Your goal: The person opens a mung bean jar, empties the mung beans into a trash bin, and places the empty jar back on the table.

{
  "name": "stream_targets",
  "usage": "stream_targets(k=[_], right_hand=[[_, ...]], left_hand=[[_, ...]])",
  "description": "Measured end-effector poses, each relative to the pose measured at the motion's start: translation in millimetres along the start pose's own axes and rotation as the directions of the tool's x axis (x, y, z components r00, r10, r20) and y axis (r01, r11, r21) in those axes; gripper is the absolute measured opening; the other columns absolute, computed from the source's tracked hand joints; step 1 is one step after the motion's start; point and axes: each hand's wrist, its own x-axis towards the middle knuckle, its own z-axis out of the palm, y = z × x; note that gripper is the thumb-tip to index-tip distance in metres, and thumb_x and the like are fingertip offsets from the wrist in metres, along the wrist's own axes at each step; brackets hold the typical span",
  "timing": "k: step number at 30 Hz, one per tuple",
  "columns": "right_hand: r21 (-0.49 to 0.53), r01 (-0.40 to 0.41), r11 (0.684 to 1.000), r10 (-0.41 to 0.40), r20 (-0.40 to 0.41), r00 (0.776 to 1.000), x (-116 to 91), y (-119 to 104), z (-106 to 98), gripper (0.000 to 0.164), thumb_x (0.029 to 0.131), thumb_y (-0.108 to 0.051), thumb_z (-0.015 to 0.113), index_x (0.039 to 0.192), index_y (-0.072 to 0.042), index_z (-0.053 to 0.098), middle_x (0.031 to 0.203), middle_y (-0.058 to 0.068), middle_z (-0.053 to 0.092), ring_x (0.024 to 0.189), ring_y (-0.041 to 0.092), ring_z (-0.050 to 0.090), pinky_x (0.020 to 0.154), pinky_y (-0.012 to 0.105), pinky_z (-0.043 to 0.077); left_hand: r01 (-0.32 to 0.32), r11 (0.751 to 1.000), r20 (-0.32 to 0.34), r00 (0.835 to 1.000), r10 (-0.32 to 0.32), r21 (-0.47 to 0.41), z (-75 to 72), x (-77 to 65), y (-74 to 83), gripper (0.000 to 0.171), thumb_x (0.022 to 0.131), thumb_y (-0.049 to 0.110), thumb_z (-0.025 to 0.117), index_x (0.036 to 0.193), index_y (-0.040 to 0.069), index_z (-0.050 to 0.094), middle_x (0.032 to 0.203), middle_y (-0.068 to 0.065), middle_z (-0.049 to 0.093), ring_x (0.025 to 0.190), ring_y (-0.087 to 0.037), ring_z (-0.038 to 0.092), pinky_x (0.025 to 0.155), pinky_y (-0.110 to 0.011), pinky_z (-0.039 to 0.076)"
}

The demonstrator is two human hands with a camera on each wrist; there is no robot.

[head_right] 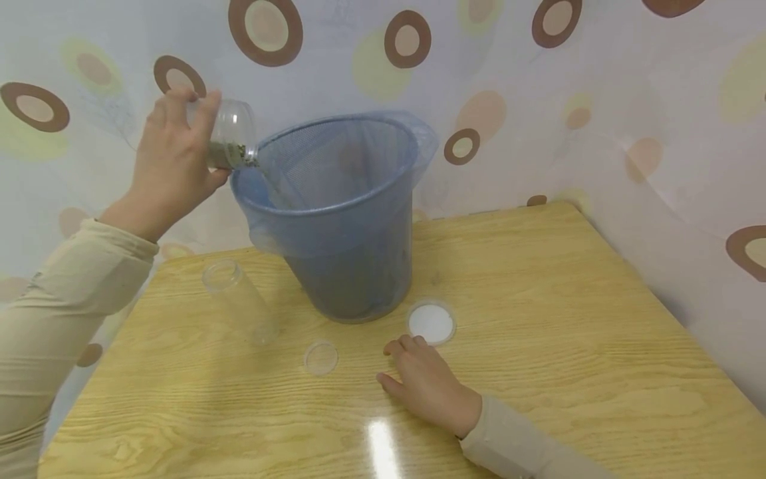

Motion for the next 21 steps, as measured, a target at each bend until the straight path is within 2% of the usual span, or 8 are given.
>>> stream_targets(k=[8, 21], right_hand=[[0.001, -0.002, 1.000, 0.002, 0.002, 1.000, 0.2, 0.1, 0.4, 0.032, 0.087, -0.018, 0.071, 0.108, 0.003, 0.062, 0.108, 0.011, 0.062, 0.095, 0.025, 0.059, 0.083, 0.040, 0.051], [0.001, 0.011, 1.000, -0.011, 0.003, 1.000, 0.2, 0.9, 2.3, 0.032, 0.086, -0.017, 0.072, 0.108, 0.004, 0.062, 0.108, 0.012, 0.062, 0.095, 0.025, 0.059, 0.084, 0.041, 0.050]], left_hand=[[-0.016, 1.000, -0.020, 1.000, 0.017, 0.004, -0.1, 0.7, 0.1, 0.091, 0.070, 0.003, 0.081, 0.144, -0.003, 0.029, 0.133, -0.031, 0.032, 0.123, -0.049, 0.033, 0.107, -0.053, 0.026], [-0.005, 1.000, -0.004, 1.000, 0.005, 0.019, -0.7, 0.5, 0.6, 0.092, 0.069, 0.003, 0.081, 0.145, -0.002, 0.029, 0.133, -0.031, 0.031, 0.124, -0.049, 0.032, 0.107, -0.053, 0.026]])
